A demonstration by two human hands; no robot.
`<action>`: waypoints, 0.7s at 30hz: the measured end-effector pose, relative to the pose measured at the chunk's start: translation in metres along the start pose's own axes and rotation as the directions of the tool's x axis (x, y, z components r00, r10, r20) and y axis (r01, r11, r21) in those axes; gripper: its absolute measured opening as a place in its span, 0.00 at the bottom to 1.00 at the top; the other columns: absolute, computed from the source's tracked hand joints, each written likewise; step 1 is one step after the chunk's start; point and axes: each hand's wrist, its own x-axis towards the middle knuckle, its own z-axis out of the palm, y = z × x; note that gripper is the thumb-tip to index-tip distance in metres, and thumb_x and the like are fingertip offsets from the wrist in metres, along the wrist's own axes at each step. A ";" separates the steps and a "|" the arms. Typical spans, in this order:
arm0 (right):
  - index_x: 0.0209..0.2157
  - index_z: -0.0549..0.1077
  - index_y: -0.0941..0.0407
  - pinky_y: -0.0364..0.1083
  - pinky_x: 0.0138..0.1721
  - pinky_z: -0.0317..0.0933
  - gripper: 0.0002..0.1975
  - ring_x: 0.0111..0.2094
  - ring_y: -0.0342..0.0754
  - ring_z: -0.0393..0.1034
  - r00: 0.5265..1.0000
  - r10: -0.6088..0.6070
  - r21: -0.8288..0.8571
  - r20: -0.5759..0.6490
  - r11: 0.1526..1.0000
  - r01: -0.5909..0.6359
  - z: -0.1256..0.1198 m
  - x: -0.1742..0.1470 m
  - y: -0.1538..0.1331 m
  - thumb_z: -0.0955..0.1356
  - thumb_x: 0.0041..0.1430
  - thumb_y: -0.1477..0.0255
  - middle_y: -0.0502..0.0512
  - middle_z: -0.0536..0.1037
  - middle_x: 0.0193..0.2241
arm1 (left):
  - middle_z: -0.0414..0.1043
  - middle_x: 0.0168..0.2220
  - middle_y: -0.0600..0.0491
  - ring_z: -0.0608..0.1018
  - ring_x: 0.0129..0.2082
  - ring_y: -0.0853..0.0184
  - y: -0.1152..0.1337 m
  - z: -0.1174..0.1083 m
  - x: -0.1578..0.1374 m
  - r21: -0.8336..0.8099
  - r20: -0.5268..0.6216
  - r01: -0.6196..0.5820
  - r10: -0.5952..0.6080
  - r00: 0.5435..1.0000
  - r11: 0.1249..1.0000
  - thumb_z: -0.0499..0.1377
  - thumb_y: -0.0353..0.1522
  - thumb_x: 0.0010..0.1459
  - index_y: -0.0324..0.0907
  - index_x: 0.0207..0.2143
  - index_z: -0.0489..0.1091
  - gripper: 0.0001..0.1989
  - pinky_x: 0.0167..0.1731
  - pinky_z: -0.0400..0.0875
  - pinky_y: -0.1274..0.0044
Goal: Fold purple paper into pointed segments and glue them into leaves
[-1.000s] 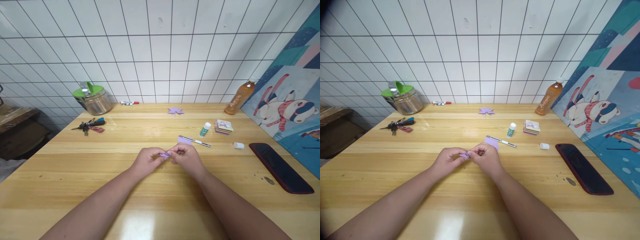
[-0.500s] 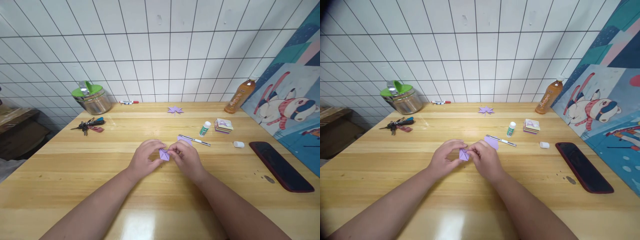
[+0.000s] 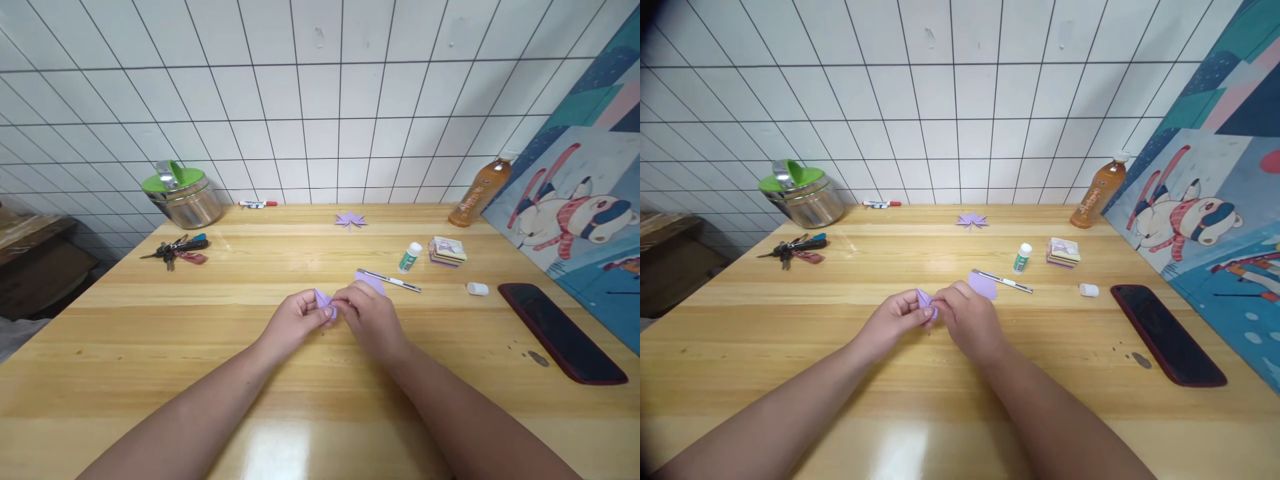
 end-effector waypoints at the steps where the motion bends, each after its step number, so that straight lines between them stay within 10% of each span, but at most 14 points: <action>1: 0.34 0.72 0.54 0.42 0.33 0.60 0.06 0.32 0.44 0.68 1.000 -0.006 0.040 0.005 0.999 0.005 0.000 0.000 0.001 0.64 0.59 0.72 0.52 0.74 0.30 | 0.70 0.24 0.54 0.70 0.24 0.72 -0.001 -0.001 0.001 -0.005 -0.012 0.009 -0.009 1.000 1.000 0.64 0.38 0.45 0.37 0.28 0.69 0.13 0.29 0.65 0.79; 21: 0.35 0.75 0.53 0.40 0.29 0.60 0.07 0.28 0.41 0.66 0.991 0.116 0.220 0.067 0.967 -0.128 0.006 0.002 0.006 0.67 0.53 0.75 0.50 0.73 0.30 | 0.70 0.25 0.54 0.70 0.25 0.72 -0.014 -0.006 0.008 0.036 -0.008 0.036 -0.036 0.999 0.999 0.64 0.36 0.45 0.36 0.30 0.70 0.12 0.28 0.64 0.80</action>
